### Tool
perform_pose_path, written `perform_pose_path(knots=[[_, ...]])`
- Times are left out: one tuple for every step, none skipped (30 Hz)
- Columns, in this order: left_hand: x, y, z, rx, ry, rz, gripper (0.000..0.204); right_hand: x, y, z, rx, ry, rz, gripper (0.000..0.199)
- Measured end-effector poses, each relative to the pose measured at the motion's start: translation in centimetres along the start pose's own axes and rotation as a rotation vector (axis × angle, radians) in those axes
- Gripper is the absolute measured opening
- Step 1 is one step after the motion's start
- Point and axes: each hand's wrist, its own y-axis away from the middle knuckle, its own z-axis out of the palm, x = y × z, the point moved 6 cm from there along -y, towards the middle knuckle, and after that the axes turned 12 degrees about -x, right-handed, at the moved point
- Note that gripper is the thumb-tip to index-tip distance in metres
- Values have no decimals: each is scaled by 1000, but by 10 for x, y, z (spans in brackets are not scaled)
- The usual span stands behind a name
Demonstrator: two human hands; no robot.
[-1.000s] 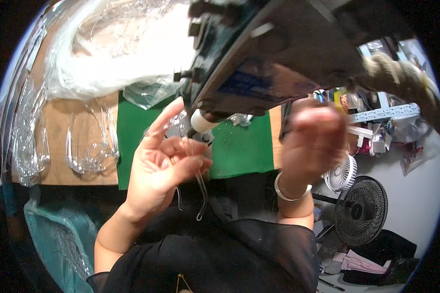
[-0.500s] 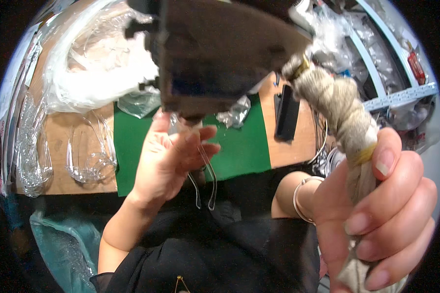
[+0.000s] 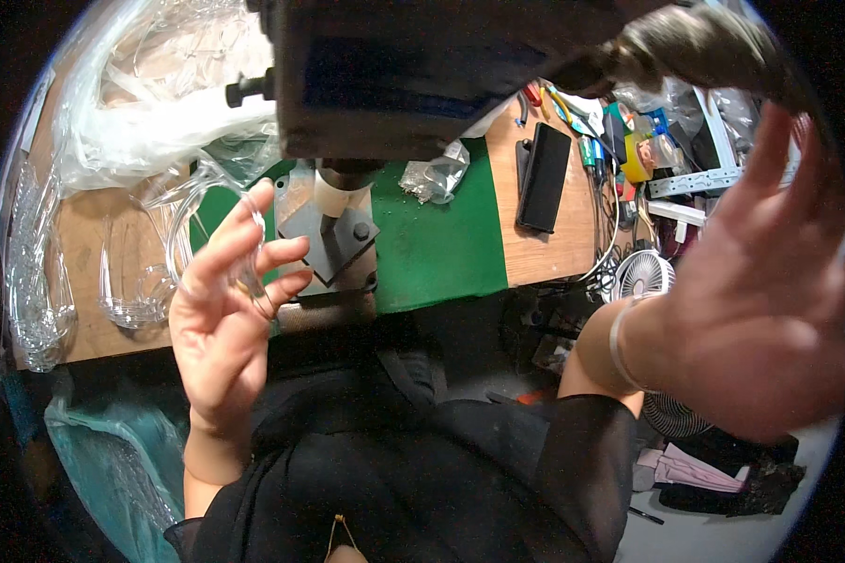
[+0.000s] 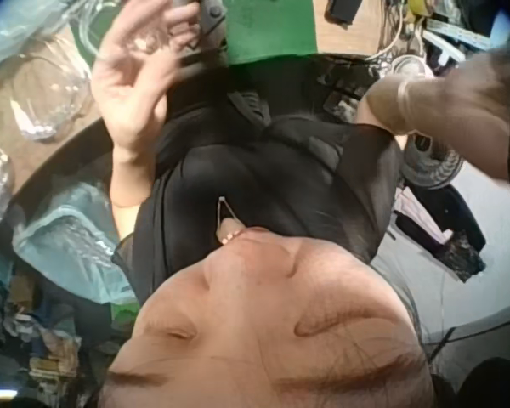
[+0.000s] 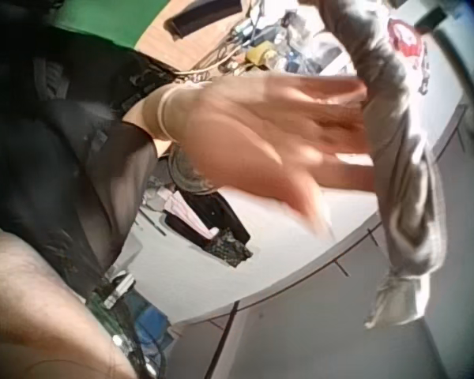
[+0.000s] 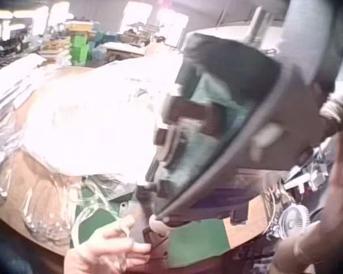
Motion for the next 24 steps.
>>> perform_pose_path(knots=[[2, 3, -2, -45, 47, 44, 33, 9, 14, -25, -23, 6, -43, 45], [-2, 3, -4, -104, 111, 79, 29, 35, 51, -22, -89, 56, 135, 37], [-2, 11, -13, -17, 106, 1, 26, 72, 94, -9, -173, 63, 312, 30], [-2, 13, -16, 36, 133, -82, 22, 98, 135, -2, -268, 123, 481, 22], [-3, 10, -15, 160, 138, -142, 24, 119, 156, 31, -475, 350, 766, 11], [-3, 11, -14, 200, 153, -198, 38, 154, 208, 31, -331, 158, 998, 6], [-4, 11, -14, 191, 137, -237, 47, 171, 238, 31, -353, 192, 1075, 5], [-5, 12, -12, 189, 120, -276, 58, 182, 252, 30, -350, 218, 1065, 7], [-4, 13, -12, 183, 174, -222, 71, 184, 250, 31, -403, 291, 1025, 8], [1, 9, -10, 199, 167, -186, 75, 185, 249, 32, -456, 365, 984, 9], [3, 9, -10, 191, 151, -181, 70, 186, 257, 31, -446, 361, 1013, 10], [1, 10, -12, 178, 169, -178, 62, 188, 263, 29, -440, 362, 1034, 11], [0, 10, -14, 161, 186, -178, 54, 185, 264, 28, -434, 394, 963, 11], [-4, 10, -19, 138, 233, -188, 43, 187, 265, 29, -436, 405, 947, 10], [-5, 9, -24, 135, 170, -213, 18, 188, 263, 30, -444, 442, 912, 10], [1, 6, -24, 112, 68, -270, 11, 189, 260, 32, -451, 479, 878, 10], [-1, 4, -28, 99, 52, -247, 12, 187, 256, 35, -466, 536, 849, 10], [-2, 3, -31, 87, 29, -221, 14, 186, 251, 41, -479, 588, 816, 10], [-4, 3, -32, 175, 117, -273, 18, 189, 254, 42, -441, 570, 817, 9], [-7, 4, -34, 240, 148, -301, 22, 190, 253, 41, -427, 564, 818, 9], [-8, 8, -37, 226, 159, -285, 26, 190, 253, 42, -412, 555, 819, 9], [-10, 13, -39, 212, 169, -270, 32, 190, 253, 42, -397, 547, 821, 8], [-10, 14, -38, 210, 99, -235, 37, 192, 256, 40, -369, 491, 817, 8], [-10, 15, -36, 210, 33, -196, 43, 193, 256, 40, -383, 478, 830, 9]])
